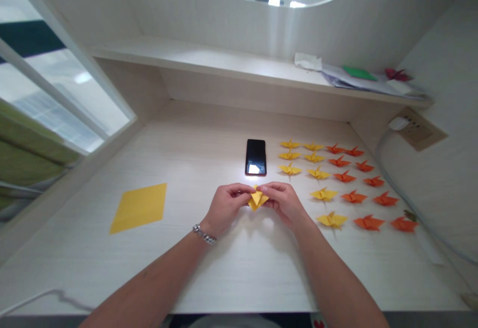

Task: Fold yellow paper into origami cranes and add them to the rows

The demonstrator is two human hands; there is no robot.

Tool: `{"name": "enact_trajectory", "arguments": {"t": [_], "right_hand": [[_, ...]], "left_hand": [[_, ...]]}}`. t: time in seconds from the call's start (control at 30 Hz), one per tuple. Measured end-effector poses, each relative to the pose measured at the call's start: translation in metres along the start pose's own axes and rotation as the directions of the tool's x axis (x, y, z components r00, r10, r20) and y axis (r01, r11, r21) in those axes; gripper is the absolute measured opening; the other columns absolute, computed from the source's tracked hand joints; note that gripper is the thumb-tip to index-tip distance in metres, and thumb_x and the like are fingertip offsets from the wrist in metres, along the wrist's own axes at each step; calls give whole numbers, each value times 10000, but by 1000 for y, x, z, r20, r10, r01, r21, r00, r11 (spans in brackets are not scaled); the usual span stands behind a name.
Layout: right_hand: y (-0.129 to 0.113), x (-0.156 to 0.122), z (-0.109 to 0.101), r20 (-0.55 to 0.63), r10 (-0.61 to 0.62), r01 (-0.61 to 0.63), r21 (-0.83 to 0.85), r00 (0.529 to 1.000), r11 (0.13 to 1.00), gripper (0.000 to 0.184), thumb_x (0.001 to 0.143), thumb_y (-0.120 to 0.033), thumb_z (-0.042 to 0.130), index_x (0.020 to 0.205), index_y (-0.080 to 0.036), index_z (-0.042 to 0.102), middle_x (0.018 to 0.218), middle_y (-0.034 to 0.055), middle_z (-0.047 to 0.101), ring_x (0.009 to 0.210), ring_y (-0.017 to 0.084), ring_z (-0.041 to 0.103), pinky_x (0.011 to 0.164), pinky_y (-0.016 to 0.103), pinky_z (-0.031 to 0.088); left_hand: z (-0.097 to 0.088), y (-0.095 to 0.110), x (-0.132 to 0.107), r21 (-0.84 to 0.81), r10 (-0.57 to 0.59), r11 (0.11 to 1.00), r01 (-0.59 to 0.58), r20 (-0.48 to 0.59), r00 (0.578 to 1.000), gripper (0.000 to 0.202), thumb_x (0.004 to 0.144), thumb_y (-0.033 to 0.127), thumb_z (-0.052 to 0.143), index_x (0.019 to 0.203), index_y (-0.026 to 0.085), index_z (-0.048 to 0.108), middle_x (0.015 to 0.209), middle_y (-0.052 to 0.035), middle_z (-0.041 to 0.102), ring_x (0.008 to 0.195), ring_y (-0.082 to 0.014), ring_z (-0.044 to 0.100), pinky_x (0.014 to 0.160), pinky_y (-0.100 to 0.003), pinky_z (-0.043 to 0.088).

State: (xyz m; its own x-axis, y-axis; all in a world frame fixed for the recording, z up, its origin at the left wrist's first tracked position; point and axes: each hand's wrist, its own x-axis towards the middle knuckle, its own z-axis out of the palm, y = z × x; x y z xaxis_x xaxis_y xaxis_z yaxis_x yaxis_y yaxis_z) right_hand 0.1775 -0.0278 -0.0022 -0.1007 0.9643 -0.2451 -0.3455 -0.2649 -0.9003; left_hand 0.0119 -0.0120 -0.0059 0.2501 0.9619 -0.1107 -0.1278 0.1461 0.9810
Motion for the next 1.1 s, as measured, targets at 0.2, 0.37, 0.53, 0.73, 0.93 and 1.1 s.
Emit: {"name": "enact_trajectory", "arguments": {"t": [0.2, 0.37, 0.53, 0.73, 0.93, 1.1], "right_hand": [[5, 2, 2, -71, -23, 15, -120, 997, 993, 246, 564, -260, 802, 760, -143, 710, 729, 59, 715, 662, 184, 656, 631, 300, 526], [13, 6, 1, -87, -83, 65, -189, 993, 980, 246, 577, -270, 803, 764, -142, 709, 735, 60, 714, 665, 178, 654, 621, 282, 521], [17, 8, 0, -120, -102, 78, -186, 988, 979, 267, 580, -290, 805, 776, -140, 704, 734, 65, 710, 667, 186, 656, 622, 299, 530], [13, 6, 3, -172, -202, 158, -239, 964, 958, 216, 622, -265, 772, 788, -142, 708, 740, 63, 714, 680, 183, 658, 641, 297, 530], [14, 5, 6, -183, -256, 201, -271, 949, 941, 184, 632, -255, 759, 766, -142, 703, 721, 58, 708, 668, 182, 654, 629, 289, 524], [14, 5, 8, -216, -296, 218, -324, 930, 921, 174, 641, -259, 750, 763, -145, 704, 714, 53, 701, 654, 174, 641, 620, 282, 511]], "left_hand": [[-1, -3, 0, -30, -32, 999, 33, 54, 998, 188, 714, 240, 707, 863, 125, 708, 847, -81, 708, 747, -183, 657, 682, -292, 547], [-2, -7, 2, 4, -2, 1000, 2, 34, 999, 290, 682, 254, 755, 927, 118, 678, 900, -104, 709, 807, -195, 664, 715, -294, 546], [-2, -6, 3, -37, -24, 999, 24, 21, 999, 361, 692, 270, 753, 1000, 120, 639, 869, -94, 705, 789, -193, 669, 712, -304, 552], [2, -4, 1, -82, -78, 993, 80, 31, 996, 437, 698, 292, 752, 1074, 130, 601, 706, -19, 650, 655, -145, 640, 652, -294, 560], [3, -4, 0, -40, -89, 995, 91, 50, 995, 456, 703, 323, 747, 1081, 118, 595, 663, -9, 622, 619, -144, 634, 625, -293, 561], [3, -4, 0, -61, -88, 994, 91, 49, 995, 453, 731, 324, 723, 1109, 122, 577, 662, -1, 613, 636, -139, 626, 660, -324, 571]]}}
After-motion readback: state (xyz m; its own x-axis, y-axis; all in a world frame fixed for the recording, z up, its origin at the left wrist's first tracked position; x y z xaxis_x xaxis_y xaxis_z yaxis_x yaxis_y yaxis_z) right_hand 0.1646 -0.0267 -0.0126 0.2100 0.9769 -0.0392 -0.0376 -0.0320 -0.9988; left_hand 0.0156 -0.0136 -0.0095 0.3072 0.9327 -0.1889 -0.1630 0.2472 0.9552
